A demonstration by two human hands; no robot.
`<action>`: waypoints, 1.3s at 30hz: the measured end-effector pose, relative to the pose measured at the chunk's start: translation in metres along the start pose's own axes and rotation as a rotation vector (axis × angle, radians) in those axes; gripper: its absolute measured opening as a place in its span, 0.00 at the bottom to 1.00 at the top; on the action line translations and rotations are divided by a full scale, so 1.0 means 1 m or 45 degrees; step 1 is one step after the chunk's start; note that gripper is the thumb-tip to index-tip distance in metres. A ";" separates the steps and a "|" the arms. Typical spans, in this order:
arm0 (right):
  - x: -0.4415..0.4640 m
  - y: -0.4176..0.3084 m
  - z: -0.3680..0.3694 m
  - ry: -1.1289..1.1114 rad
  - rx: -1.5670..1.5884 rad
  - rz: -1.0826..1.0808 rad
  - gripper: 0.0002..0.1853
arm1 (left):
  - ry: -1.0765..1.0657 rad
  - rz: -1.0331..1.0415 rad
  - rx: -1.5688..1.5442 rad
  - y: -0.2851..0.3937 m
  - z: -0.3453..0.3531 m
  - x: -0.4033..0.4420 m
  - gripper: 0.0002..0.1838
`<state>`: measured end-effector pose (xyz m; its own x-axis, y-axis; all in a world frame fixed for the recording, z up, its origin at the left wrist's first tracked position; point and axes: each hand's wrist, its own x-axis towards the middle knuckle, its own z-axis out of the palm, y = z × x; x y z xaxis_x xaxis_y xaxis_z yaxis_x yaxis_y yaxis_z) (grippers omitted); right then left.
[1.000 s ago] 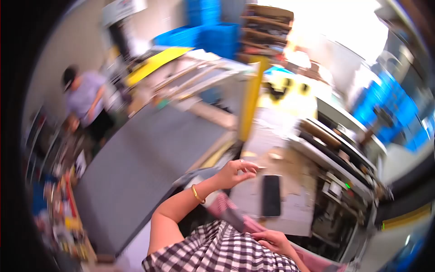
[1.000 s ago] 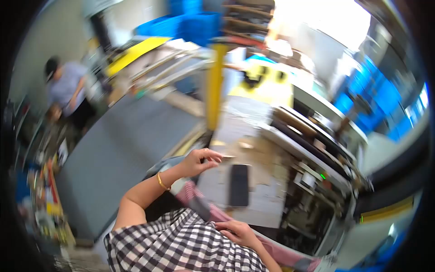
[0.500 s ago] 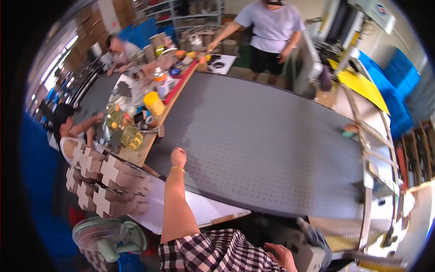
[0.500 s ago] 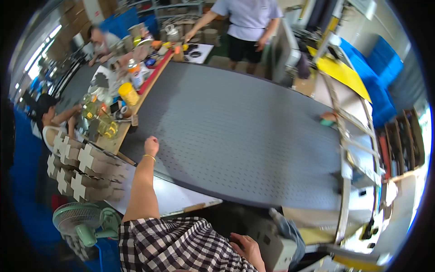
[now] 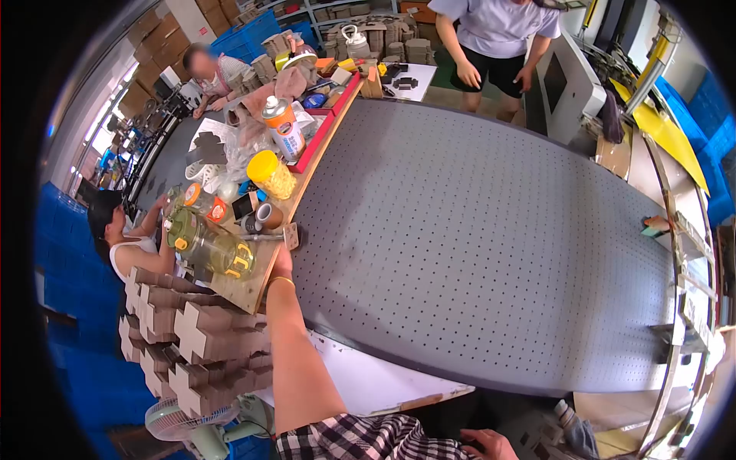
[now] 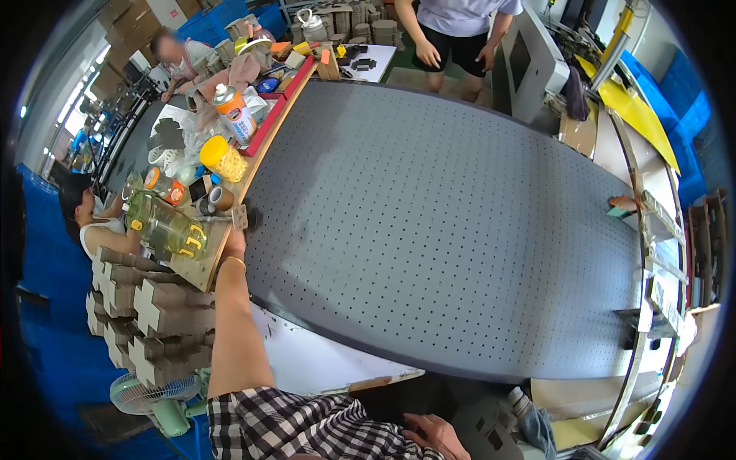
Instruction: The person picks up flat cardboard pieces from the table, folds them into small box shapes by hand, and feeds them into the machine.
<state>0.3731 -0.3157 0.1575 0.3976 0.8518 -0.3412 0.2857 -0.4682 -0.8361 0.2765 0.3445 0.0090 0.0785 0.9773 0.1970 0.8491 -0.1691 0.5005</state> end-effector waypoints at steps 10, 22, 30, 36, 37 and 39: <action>-0.157 -0.039 -0.014 0.917 -0.225 -0.140 0.19 | -1.817 1.664 -0.993 0.289 -0.139 -0.382 0.06; -0.473 -0.055 0.117 1.950 -0.245 0.110 0.22 | -2.252 3.211 -1.683 0.323 -0.437 -0.771 0.08; -0.581 -0.031 0.148 2.381 -0.173 0.254 0.27 | -2.435 3.545 -1.091 0.325 -0.466 -0.915 0.11; -0.685 0.016 0.114 2.417 -0.635 0.548 0.32 | -2.312 3.414 -1.521 0.335 -0.452 -1.044 0.22; -0.707 0.025 0.102 2.434 -0.650 0.603 0.32 | -2.269 3.339 -1.646 0.342 -0.452 -1.069 0.24; -0.758 0.052 0.075 2.430 -0.424 0.692 0.33 | -2.823 2.879 -1.219 0.360 -0.455 -1.123 0.23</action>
<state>0.0216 -0.9683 0.3404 0.6552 -0.5563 0.5111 -0.1294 -0.7493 -0.6495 0.2561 -0.8719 0.3511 -0.0973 -0.9115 0.3996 -0.4907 0.3932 0.7776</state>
